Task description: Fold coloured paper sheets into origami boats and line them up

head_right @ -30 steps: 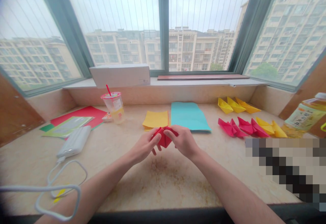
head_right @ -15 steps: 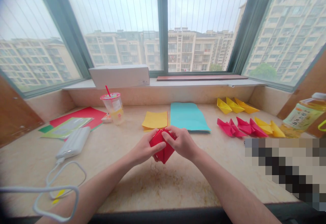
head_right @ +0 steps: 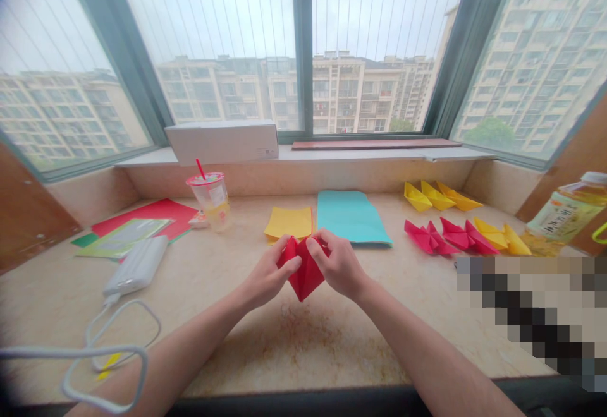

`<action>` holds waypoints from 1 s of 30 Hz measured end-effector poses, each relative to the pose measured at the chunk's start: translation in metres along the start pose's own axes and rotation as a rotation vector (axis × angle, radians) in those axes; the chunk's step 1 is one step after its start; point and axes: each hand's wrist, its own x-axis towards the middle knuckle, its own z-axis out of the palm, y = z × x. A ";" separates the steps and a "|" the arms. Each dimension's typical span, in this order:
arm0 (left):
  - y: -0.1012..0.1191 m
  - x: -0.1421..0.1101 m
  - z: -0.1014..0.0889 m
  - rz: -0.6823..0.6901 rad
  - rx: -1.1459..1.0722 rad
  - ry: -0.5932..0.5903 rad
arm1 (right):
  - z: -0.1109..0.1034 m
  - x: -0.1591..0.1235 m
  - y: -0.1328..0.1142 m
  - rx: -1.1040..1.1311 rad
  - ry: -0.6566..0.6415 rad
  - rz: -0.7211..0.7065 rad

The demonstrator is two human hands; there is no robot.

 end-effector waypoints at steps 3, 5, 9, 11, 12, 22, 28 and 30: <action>0.003 0.001 0.000 -0.003 -0.089 0.014 | 0.000 0.000 0.001 -0.043 0.086 -0.030; 0.004 0.001 -0.001 -0.021 -0.165 0.027 | 0.000 0.000 0.002 -0.062 0.150 -0.039; 0.007 0.001 -0.002 -0.061 -0.345 0.070 | -0.004 0.000 0.005 -0.105 0.261 -0.078; 0.008 0.002 -0.002 -0.061 -0.463 0.092 | -0.007 0.000 0.006 -0.111 0.318 -0.114; 0.009 0.002 -0.002 -0.058 -0.528 0.102 | -0.007 0.000 0.007 -0.101 0.350 -0.131; 0.013 0.001 -0.005 0.044 -0.786 0.065 | -0.011 0.011 0.008 0.252 0.575 -0.112; 0.012 -0.003 -0.011 0.031 -0.579 -0.012 | -0.013 0.013 0.008 0.319 0.694 -0.086; 0.015 -0.004 -0.015 0.034 -0.437 -0.063 | -0.013 0.012 0.009 0.276 0.729 -0.121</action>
